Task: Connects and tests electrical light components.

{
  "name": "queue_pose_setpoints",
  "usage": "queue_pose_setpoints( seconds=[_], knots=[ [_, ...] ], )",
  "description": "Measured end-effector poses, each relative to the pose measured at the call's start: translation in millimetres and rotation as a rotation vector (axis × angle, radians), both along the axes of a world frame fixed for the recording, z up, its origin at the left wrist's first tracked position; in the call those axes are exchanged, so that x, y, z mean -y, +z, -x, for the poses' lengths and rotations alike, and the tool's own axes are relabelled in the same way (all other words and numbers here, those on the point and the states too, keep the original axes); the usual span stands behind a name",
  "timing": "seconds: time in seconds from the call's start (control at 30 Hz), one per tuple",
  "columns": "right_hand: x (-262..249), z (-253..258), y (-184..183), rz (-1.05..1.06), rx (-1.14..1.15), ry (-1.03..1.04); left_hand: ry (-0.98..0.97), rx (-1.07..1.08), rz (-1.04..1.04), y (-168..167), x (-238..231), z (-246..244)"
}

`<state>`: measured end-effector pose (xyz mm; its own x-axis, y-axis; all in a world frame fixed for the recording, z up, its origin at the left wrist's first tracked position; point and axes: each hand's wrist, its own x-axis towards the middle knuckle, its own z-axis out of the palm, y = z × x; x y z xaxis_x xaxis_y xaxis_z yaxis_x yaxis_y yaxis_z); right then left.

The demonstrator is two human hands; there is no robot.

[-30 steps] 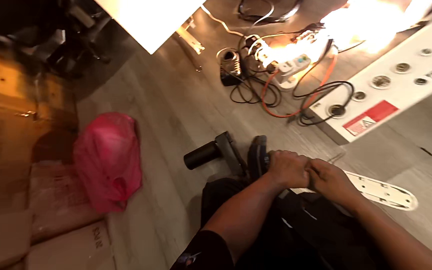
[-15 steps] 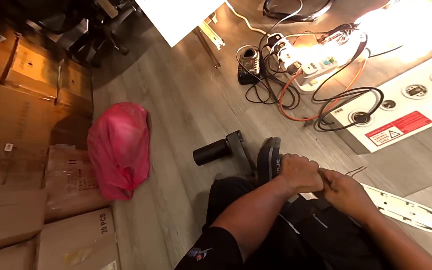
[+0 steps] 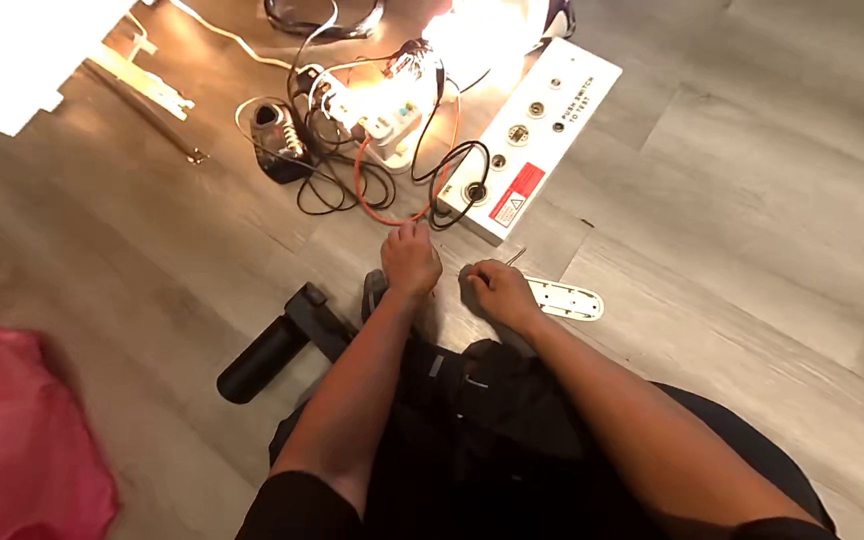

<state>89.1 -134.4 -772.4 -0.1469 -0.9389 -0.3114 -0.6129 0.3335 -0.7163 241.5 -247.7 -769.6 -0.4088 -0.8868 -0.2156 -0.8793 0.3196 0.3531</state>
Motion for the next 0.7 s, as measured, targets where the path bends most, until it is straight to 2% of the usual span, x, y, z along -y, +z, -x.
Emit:
queue_pose_setpoints(
  seconds=[0.13,0.23,0.4,0.47,0.57,0.6,0.63,0.7],
  knots=[
    [2,4,-2,-0.063,0.008,0.057,-0.015,0.162,0.079,-15,44,20],
    [4,7,2,-0.077,0.018,0.055,-0.129,0.201,0.075,-5,58,11],
    [8,10,3,-0.105,0.021,0.045,-0.435,0.080,0.137,22,72,-76],
    [8,9,3,-0.112,0.019,0.057,-0.546,0.255,0.105,38,76,-116],
    [9,8,5,-0.126,0.010,0.074,-0.534,0.873,-0.099,66,79,-137],
    [8,7,6,-0.129,0.009,0.077,-0.505,0.985,-0.132,72,80,-136],
    [8,6,7,-0.129,0.006,0.081,-0.474,1.004,-0.133,77,80,-131],
    [9,6,7,-0.127,0.001,0.082,-0.441,0.808,-0.053,80,80,-115]
  ],
)
